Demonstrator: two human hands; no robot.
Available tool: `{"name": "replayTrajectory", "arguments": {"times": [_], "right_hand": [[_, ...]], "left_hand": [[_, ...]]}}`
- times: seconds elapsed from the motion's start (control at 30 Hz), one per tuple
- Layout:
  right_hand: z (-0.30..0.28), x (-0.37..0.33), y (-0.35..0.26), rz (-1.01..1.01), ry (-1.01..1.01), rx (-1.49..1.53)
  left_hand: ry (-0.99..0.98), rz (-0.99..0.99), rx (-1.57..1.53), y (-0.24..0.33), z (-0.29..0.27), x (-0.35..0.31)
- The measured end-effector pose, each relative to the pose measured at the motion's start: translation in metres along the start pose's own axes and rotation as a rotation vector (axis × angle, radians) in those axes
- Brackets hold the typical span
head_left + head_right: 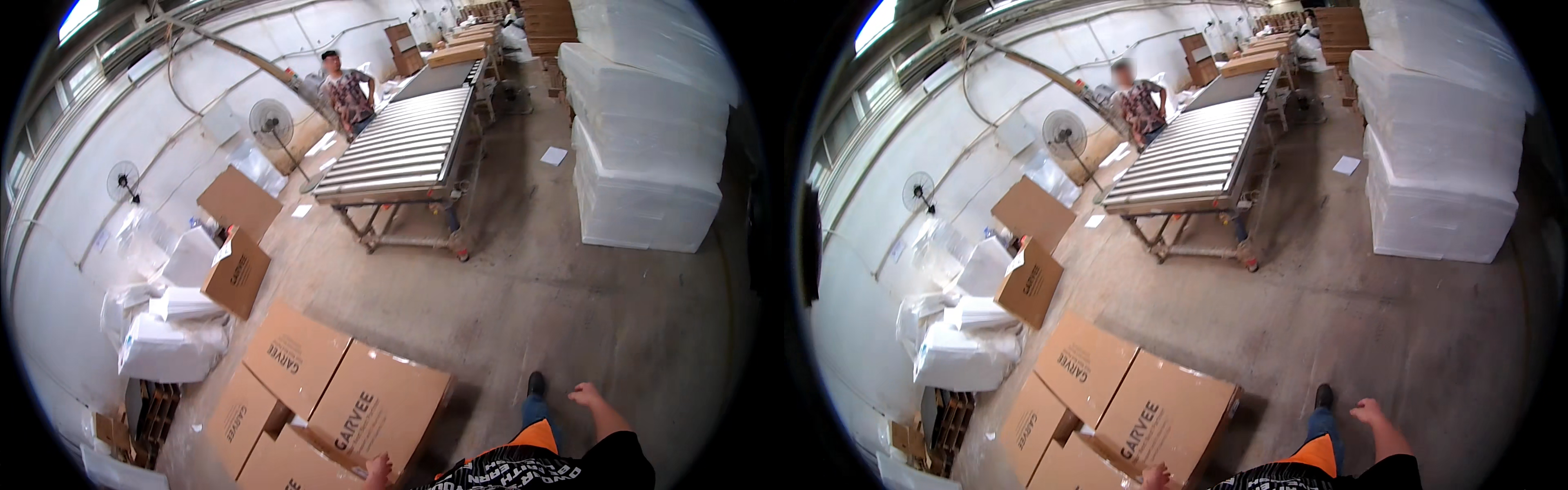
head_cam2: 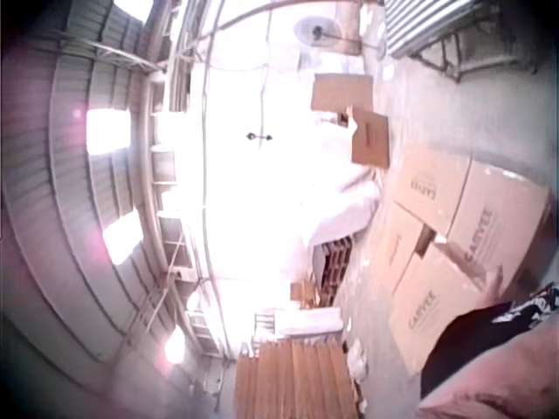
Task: The person picks up large cardboard boxes from the floor and places them onto a motorized conveyor belt in a warehouse.
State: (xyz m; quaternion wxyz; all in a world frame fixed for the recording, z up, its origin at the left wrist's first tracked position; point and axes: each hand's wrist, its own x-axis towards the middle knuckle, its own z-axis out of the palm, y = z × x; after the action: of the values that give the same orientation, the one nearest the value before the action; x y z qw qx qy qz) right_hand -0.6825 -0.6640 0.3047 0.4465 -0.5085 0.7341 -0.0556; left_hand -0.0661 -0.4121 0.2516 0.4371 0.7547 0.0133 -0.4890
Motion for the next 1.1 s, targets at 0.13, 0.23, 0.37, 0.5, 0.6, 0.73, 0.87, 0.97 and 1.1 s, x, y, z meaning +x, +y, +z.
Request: {"name": "replayTrajectory", "arguments": {"times": [0.13, 0.23, 0.37, 0.5, 0.6, 0.73, 0.87, 0.97, 1.1], "right_hand": [[-0.045, 0.047, 0.048, 0.302, 0.016, 0.185], [-0.096, 0.077, 0.038, 0.492, -0.052, 0.226], [-0.139, 0.157, 0.056, 0.440, 0.009, 0.337], [-0.203, 0.207, 0.034, 0.431, 0.150, 0.382], [-0.228, 0.251, 0.007, 0.454, 0.140, 0.303], [-0.253, 0.329, 0.008, 0.245, -0.020, -0.184], [-0.297, 0.392, -0.015, 0.269, 0.059, -0.157], [-0.357, 0.378, -0.070, 0.566, 0.038, 0.186], [-0.391, 0.452, -0.083, 0.517, 0.197, 0.420]], "left_hand": [[-0.106, 0.125, 0.193, 0.141, 0.182, -0.036], [-0.247, 0.089, 0.343, 0.178, 0.259, -0.041], [-0.196, 0.006, 0.357, 0.181, 0.299, -0.002], [-0.119, -0.010, 0.532, 0.215, 0.362, 0.033], [-0.084, -0.026, 0.634, 0.246, 0.417, 0.061], [-0.106, 0.017, 0.697, 0.307, 0.522, 0.114], [-0.202, 0.197, 0.598, 0.393, 0.654, 0.171], [-0.458, 0.333, 0.579, 0.509, 0.830, 0.141], [-0.763, 0.825, 0.695, 0.618, 1.017, 0.089]]}}
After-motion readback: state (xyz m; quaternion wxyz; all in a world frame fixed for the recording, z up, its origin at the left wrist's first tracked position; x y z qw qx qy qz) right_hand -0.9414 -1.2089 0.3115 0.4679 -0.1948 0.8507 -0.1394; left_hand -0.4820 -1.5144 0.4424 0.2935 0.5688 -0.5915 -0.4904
